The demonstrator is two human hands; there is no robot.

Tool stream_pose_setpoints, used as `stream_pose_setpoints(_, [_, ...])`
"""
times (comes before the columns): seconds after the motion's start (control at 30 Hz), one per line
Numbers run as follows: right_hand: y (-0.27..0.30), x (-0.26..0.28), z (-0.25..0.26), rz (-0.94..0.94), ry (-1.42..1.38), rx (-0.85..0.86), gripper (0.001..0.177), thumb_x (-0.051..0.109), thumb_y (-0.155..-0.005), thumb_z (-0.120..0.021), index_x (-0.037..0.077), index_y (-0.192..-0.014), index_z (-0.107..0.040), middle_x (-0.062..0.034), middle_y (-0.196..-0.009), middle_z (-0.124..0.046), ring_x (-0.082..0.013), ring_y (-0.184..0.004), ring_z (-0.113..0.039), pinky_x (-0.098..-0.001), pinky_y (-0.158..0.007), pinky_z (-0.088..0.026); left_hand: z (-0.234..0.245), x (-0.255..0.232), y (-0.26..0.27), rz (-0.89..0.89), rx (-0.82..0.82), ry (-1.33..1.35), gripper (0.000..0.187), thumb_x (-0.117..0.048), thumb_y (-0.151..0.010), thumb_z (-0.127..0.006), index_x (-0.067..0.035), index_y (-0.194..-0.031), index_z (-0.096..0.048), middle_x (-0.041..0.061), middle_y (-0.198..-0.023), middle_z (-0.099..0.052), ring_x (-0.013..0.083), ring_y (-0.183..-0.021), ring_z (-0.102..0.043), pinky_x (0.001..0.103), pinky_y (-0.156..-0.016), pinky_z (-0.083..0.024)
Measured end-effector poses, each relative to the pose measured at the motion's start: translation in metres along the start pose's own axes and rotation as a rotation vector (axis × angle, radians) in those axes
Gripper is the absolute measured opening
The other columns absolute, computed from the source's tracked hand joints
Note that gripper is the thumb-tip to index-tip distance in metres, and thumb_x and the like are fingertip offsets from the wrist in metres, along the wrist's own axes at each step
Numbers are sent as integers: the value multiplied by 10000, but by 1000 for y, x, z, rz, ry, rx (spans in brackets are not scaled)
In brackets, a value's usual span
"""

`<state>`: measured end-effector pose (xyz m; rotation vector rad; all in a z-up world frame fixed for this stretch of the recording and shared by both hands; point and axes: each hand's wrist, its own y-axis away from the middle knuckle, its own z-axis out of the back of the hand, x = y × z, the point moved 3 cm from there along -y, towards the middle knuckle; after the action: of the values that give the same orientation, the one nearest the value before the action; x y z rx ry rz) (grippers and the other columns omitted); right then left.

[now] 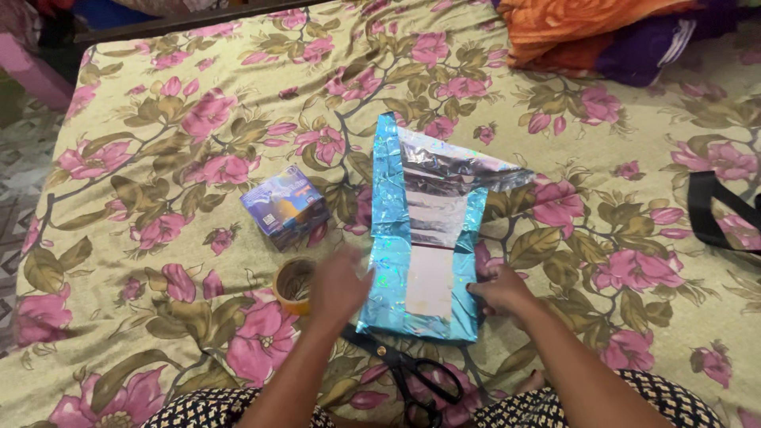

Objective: The person sits on a bed and wraps a small box in shiny blue paper using scissors and tape. They fold the paper around the box, cut excess material, and secure the edges with tape.

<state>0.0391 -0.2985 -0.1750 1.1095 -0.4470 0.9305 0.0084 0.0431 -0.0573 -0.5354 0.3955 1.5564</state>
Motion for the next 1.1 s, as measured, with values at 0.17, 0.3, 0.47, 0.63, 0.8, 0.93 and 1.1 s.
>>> stream_pose_setpoints(0.17, [14, -8, -13, -116, -136, 23, 565, 167, -781, -835, 55, -1261, -559, -123, -941, -681, -194, -622, -652, -336, -529, -568, -50, -6, 63, 306, 875, 297, 458, -412, -928, -720, 40, -930, -794, 155, -879, -804, 200, -673, -758, 379, -702, -644])
stream_pose_setpoints(0.3, [35, -3, -33, -106, -220, 60, 470, 189, -789, -837, 26, -1159, -597, -110, -892, -703, -191, -624, -663, -305, -466, -503, -94, -10, 98, 665, 795, 772, 471, -390, -908, -737, -19, -1194, -680, 151, -1056, -726, 270, -833, -729, 414, -712, -616])
stream_pose_setpoints(0.47, [41, 2, -50, -7, -258, 95, 358, 257, -843, -816, 16, -1024, -622, -70, -808, -643, -165, -562, -598, -299, -403, -351, -128, -13, 104, 931, 484, 1283, 753, -315, -865, -773, -62, -1447, -367, 174, -1358, -578, 351, -1096, -696, 465, -757, -613])
stream_pose_setpoints(0.63, [38, 1, -61, -198, -384, 291, 301, 289, -858, -766, 136, -1093, -656, 1, -933, -668, -162, -767, -592, -324, -598, -444, -131, -15, 95, 923, 159, 1380, 811, -227, -823, -816, -80, -1420, -286, 161, -1329, -551, 297, -1049, -644, 454, -749, -602])
stream_pose_setpoints(0.8, [37, 1, -63, -261, -537, 336, 319, 284, -873, -754, 162, -1150, -652, -10, -1041, -666, -201, -941, -622, -377, -760, -511, -120, -17, 86, 903, 27, 1349, 816, -152, -825, -821, -61, -1433, -285, 177, -1222, -619, 285, -979, -619, 409, -684, -497])
stream_pose_setpoints(0.93, [33, 11, -53, -241, -779, 383, 352, 293, -880, -752, 102, -1164, -670, -76, -1073, -715, -258, -964, -677, -439, -873, -564, -104, -33, 87, 908, 44, 1421, 792, -87, -829, -784, -67, -1427, -265, 152, -1192, -640, 270, -1010, -662, 422, -751, -555])
stream_pose_setpoints(1.1, [34, 33, -19, -114, -1008, 321, 355, 283, -875, -723, 60, -1149, -690, -104, -1093, -752, -277, -994, -718, -468, -951, -570, -74, -53, 81, 836, 161, 1417, 719, -94, -815, -761, -128, -1407, -354, 90, -1182, -694, 228, -1007, -672, 419, -773, -531])
